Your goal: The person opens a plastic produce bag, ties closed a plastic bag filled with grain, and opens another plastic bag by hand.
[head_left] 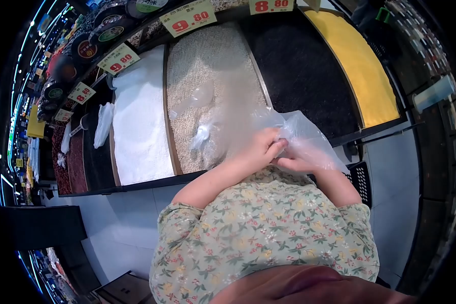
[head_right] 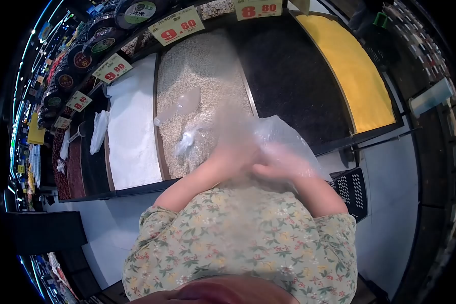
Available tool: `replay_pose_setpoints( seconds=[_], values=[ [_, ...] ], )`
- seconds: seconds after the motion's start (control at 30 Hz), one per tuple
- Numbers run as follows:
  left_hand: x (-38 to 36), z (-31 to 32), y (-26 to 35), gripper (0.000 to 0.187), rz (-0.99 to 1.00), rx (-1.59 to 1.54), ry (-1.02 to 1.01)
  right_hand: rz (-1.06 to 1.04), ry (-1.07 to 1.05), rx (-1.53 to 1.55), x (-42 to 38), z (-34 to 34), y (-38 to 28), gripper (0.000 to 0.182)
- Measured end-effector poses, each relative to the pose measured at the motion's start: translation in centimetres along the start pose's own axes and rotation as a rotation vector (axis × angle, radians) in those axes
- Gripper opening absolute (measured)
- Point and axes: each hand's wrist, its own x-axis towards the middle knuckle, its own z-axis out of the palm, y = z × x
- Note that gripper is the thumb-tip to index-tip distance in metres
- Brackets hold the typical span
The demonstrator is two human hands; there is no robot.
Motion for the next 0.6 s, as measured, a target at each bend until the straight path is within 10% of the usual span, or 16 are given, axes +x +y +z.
replay_pose_setpoints(
  seconds=[0.13,0.23,0.3,0.6],
  values=[
    [-1.7,-1.7,0.9,0.022,-0.196,-0.134,0.151,-0.380,0.401,-0.296,-2.6,2.6,0.5,0.029],
    [-2.3,-1.8,0.9,0.023,-0.130,-0.121,0.228,-0.599,0.490,0.065,-4.5,2.7,0.7,0.038],
    [-2.6,-2.1,0.7,0.023,-0.147,-0.181,0.122,-0.696,0.993,-0.169,-4.8,2.7,0.1,0.041],
    [-6.0,-1.1,0.7,0.030,-0.346,-1.124,-0.177,-0.084,0.736,-0.306,-0.6,6.1,2.6,0.070]
  ],
)
